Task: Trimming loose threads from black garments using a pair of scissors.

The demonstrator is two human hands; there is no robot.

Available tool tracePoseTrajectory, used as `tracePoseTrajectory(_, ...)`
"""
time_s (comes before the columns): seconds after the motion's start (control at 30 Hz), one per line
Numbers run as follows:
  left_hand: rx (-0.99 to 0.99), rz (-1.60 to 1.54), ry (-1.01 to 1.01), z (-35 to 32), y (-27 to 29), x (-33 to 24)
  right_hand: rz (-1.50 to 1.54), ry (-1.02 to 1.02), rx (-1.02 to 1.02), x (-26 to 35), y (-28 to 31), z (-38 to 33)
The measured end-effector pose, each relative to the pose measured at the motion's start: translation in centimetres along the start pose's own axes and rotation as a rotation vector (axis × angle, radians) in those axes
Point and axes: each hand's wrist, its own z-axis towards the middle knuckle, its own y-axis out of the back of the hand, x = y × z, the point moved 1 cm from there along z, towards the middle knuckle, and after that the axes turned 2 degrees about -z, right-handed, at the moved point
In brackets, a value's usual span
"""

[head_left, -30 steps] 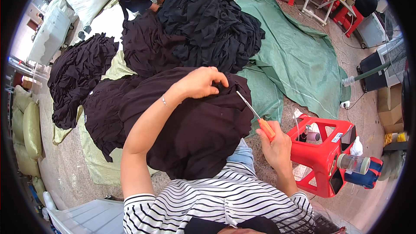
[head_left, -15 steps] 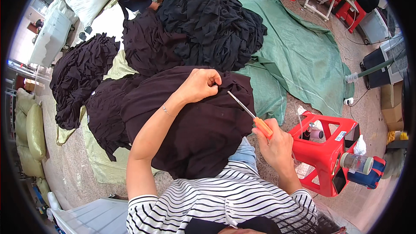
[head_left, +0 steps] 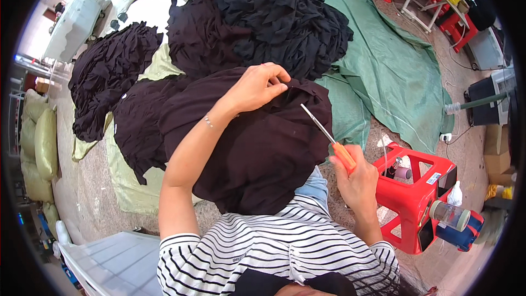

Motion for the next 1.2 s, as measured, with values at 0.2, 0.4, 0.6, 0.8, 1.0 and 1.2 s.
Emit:
tracePoseTrajectory(0.2,0.466,0.242,-0.064,-2.4,2.5,-1.6,0.097,0.125,0.1,0.9,0.0,-1.3)
tracePoseTrajectory(0.4,0.74,0.254,0.215,0.2,2.7,-1.9,0.044,0.195,0.135,1.9,-0.5,-1.5)
tracePoseTrajectory(0.6,0.653,-0.05,0.487,-0.2,2.8,-0.6,0.017,0.184,0.104,1.8,-1.0,-1.8)
tracePoseTrajectory(0.8,0.622,-0.098,0.501,-0.4,2.8,-0.7,0.027,0.181,0.107,1.6,-0.6,-1.9)
tracePoseTrajectory(1.0,0.638,0.159,0.095,-1.1,0.7,-3.5,0.038,0.016,0.053,-0.5,0.9,-3.1)
tracePoseTrajectory(1.2,0.61,0.355,0.019,-1.8,-1.9,-3.1,0.042,-0.012,0.032,-1.2,2.1,-5.1)
